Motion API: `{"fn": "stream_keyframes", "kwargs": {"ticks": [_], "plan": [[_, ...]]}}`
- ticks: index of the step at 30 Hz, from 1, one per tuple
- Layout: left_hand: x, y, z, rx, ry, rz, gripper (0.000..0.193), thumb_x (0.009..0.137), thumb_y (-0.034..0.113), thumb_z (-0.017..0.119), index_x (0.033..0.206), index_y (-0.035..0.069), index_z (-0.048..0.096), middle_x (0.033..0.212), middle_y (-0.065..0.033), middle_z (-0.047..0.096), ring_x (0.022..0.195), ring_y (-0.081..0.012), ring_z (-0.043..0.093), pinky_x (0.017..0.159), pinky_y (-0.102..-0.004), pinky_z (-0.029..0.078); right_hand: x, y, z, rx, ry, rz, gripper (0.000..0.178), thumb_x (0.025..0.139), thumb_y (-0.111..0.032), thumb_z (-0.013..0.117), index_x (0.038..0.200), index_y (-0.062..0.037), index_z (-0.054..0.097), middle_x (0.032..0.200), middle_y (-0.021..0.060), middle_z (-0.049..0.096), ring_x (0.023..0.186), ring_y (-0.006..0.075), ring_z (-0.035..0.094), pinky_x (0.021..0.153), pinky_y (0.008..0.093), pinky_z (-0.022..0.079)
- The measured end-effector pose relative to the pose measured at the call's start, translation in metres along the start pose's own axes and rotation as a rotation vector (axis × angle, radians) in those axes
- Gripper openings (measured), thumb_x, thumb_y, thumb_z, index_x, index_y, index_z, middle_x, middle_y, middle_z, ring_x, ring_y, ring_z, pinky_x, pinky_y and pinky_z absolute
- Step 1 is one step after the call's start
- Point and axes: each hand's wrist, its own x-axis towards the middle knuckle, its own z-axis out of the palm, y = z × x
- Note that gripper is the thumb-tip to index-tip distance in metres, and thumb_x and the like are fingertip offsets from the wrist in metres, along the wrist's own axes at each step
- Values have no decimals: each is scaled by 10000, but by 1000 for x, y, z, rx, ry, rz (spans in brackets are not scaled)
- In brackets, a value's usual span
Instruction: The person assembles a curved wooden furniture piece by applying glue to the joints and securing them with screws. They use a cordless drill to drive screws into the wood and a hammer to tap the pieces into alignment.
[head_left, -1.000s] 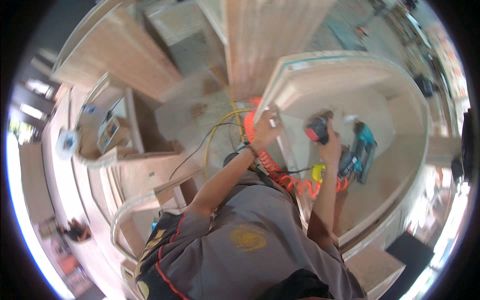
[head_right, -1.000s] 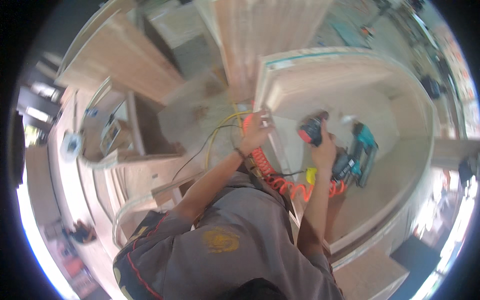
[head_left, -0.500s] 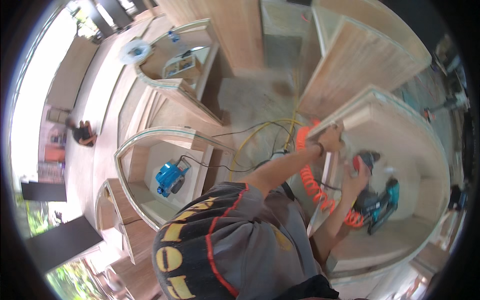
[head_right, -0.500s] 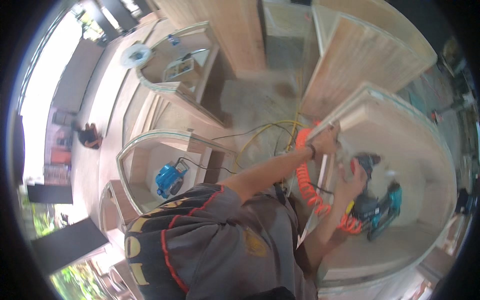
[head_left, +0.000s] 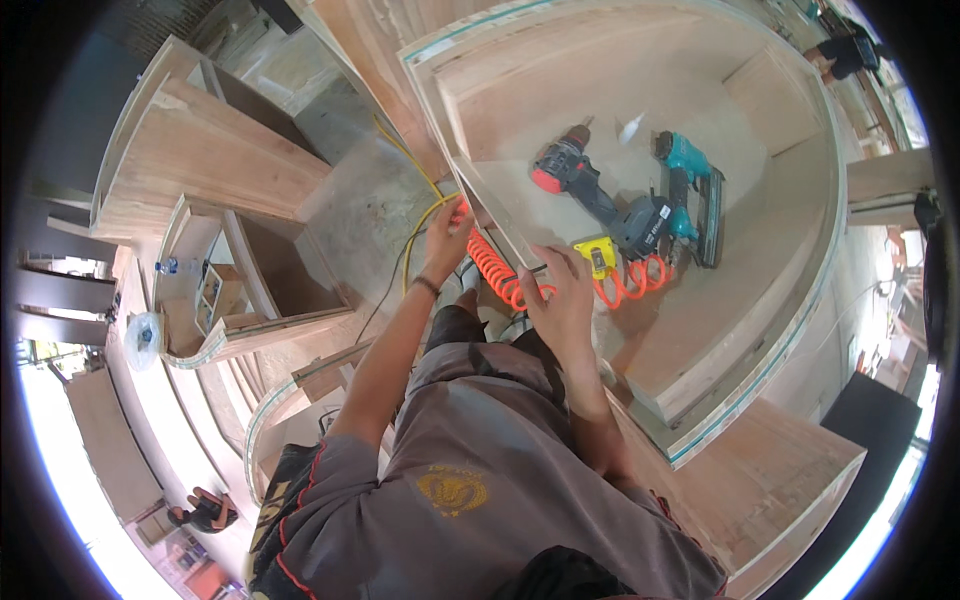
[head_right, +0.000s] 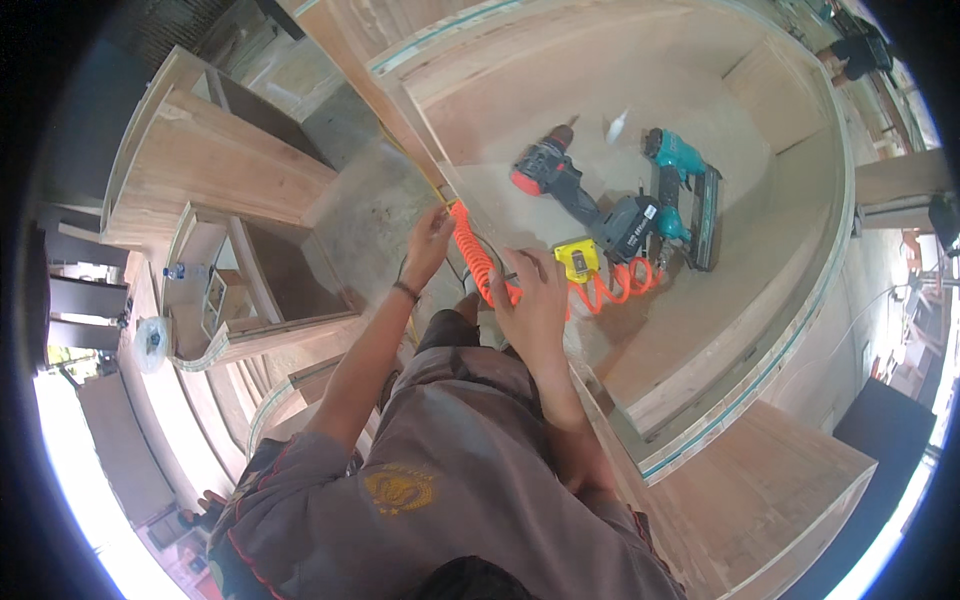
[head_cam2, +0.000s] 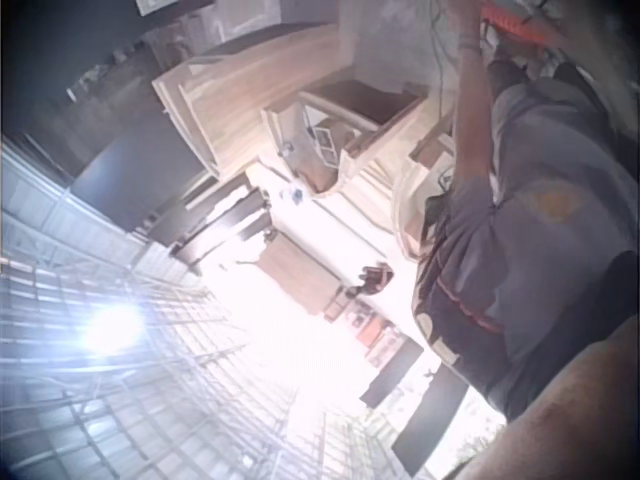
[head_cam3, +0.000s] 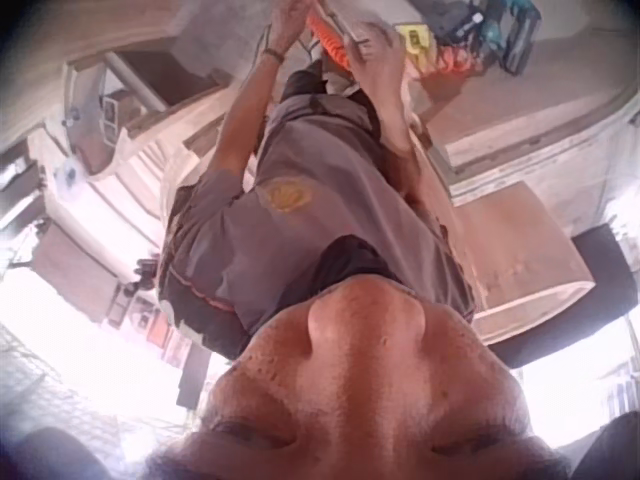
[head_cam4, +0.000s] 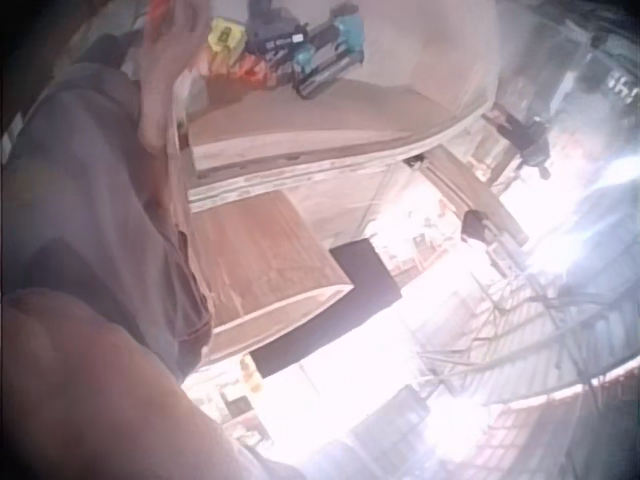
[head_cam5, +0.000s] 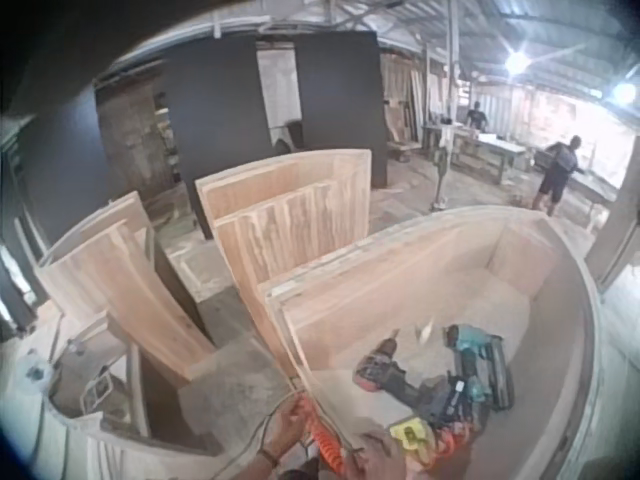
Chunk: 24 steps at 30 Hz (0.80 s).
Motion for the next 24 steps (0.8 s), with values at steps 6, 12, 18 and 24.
{"fn": "stream_keyframes", "kwargs": {"ticks": [6, 12, 18, 24], "plan": [[-79, -58, -36, 165, -246, -396, 400, 942, 323, 660, 1199, 19, 699, 1020, -165, 738, 925, -261, 701, 857, -362, 544, -16, 20, -7, 117, 45, 119, 274, 899, -160, 737, 1149, -57, 690, 1027, 117, 670, 960, 306, 608, 840, 411, 499], [-106, -97, -49, 185, -427, -498, 398, 940, 320, 674, 1212, 30, 697, 981, -133, 744, 860, -199, 704, 781, -338, 560, -4, 34, -16, 147, 76, 132, 239, 884, -148, 742, 1102, -61, 696, 884, 83, 676, 849, 277, 622, 743, 394, 503], [-121, -106, -44, 10, -371, -679, 371, 954, 307, 671, 1212, 42, 698, 941, -84, 726, 789, -143, 686, 679, -291, 553, 8, 28, -20, 187, 50, 103, 232, 865, -121, 736, 1082, -50, 693, 851, 88, 670, 816, 295, 628, 732, 416, 500], [-96, -60, -34, -102, -281, -550, 351, 982, 272, 629, 1256, 57, 675, 987, -62, 716, 836, -133, 678, 668, -280, 550, -1, 25, -23, 206, -3, 108, 202, 895, -115, 724, 1085, -48, 704, 849, 83, 687, 740, 244, 621, 684, 371, 492]]}}
